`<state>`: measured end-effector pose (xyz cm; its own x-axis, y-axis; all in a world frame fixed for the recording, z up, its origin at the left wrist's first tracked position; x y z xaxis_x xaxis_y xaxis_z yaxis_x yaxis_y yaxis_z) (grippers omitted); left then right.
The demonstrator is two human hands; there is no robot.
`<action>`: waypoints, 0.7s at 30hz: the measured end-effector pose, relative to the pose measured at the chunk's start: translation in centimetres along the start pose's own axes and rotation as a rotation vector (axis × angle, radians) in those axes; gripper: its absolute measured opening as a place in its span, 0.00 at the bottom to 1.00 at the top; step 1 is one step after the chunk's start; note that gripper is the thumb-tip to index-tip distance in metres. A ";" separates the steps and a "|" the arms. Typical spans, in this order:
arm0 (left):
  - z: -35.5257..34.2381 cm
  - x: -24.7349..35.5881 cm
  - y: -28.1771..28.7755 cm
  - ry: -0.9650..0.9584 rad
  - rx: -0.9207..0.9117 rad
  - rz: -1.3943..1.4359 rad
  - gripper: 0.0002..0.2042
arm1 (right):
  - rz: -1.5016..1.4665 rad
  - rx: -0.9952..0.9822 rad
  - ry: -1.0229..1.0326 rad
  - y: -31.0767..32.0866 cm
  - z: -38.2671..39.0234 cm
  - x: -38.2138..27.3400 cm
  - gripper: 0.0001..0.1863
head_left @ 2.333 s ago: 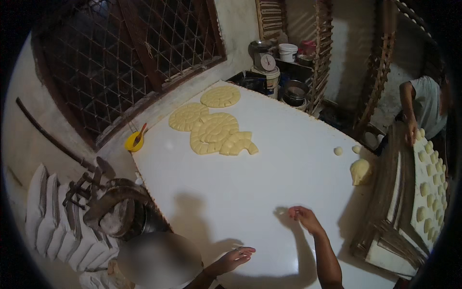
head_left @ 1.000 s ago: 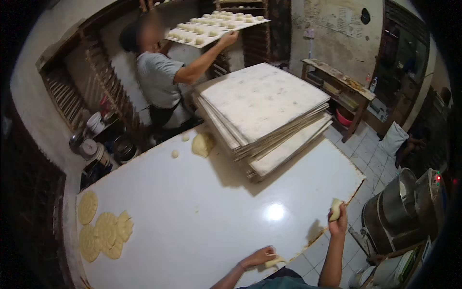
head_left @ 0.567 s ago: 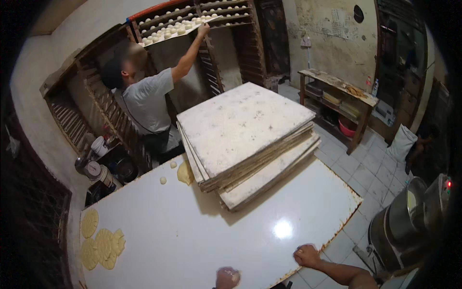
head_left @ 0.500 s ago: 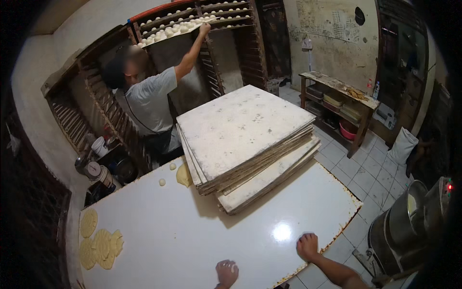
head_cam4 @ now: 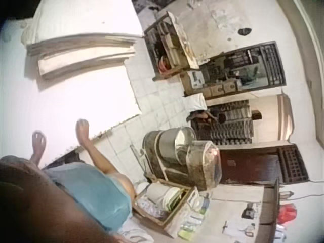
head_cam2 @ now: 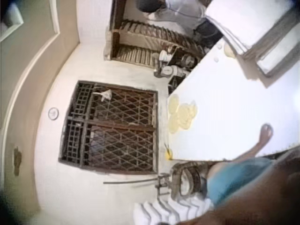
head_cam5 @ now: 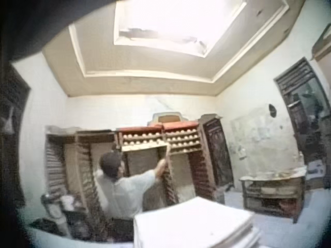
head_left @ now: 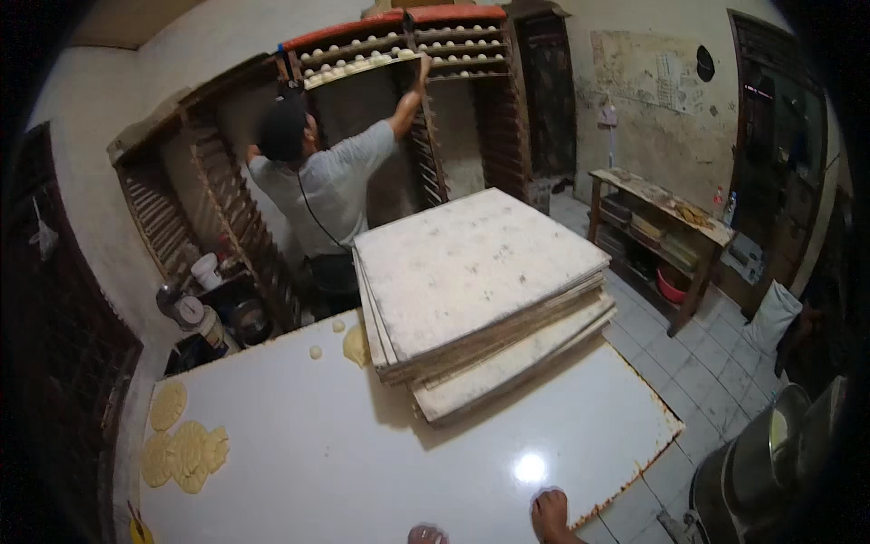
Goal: The person places small dough balls onto flat boards stacked on a table and then carries the loaded boards over to a large wooden storage rack.
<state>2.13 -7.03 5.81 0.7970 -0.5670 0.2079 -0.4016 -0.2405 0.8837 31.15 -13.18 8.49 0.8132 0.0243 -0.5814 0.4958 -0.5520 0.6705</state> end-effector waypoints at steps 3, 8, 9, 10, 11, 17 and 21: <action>2.2 -14.2 -7.3 -0.213 -0.778 -0.445 0.13 | 0.145 -0.490 -0.310 1.1 1.6 8.0 0.02; -5.6 -8.4 -2.3 0.488 0.105 -0.013 0.04 | 0.000 0.196 -0.394 0.1 -1.8 4.2 0.04; -3.1 -6.8 -1.9 0.196 0.097 -0.002 0.05 | 0.021 0.054 -0.375 -1.5 0.3 3.0 0.04; -0.4 -4.9 -1.6 -0.112 0.086 0.016 0.05 | -0.216 -0.027 -0.106 0.3 1.5 -0.1 0.03; 1.1 -6.7 -1.8 -0.136 -0.054 0.019 0.06 | -0.214 -0.021 -0.097 0.4 2.3 2.6 0.03; -7.4 -10.7 -0.8 0.450 0.108 -0.124 0.08 | -0.039 0.386 -0.450 1.9 -3.2 3.7 0.02; -1.0 -8.7 1.9 0.065 -0.055 0.002 0.05 | -0.261 -0.040 -0.024 -0.3 5.4 1.2 0.04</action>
<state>-5.15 -1.74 6.10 0.8245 -0.5150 0.2347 -0.3793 -0.1951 0.9045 30.30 -17.50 5.12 0.6487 0.1415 -0.7478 0.7000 -0.4966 0.5133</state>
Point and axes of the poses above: each hand's wrist, its own z-axis away from the middle knuckle, its own y-axis out of the back of the hand, x = y × z, the point moved 6 cm from there along -z, towards the middle knuckle, and after that the axes turned 14 degrees about -z, right-handed, at the moved point
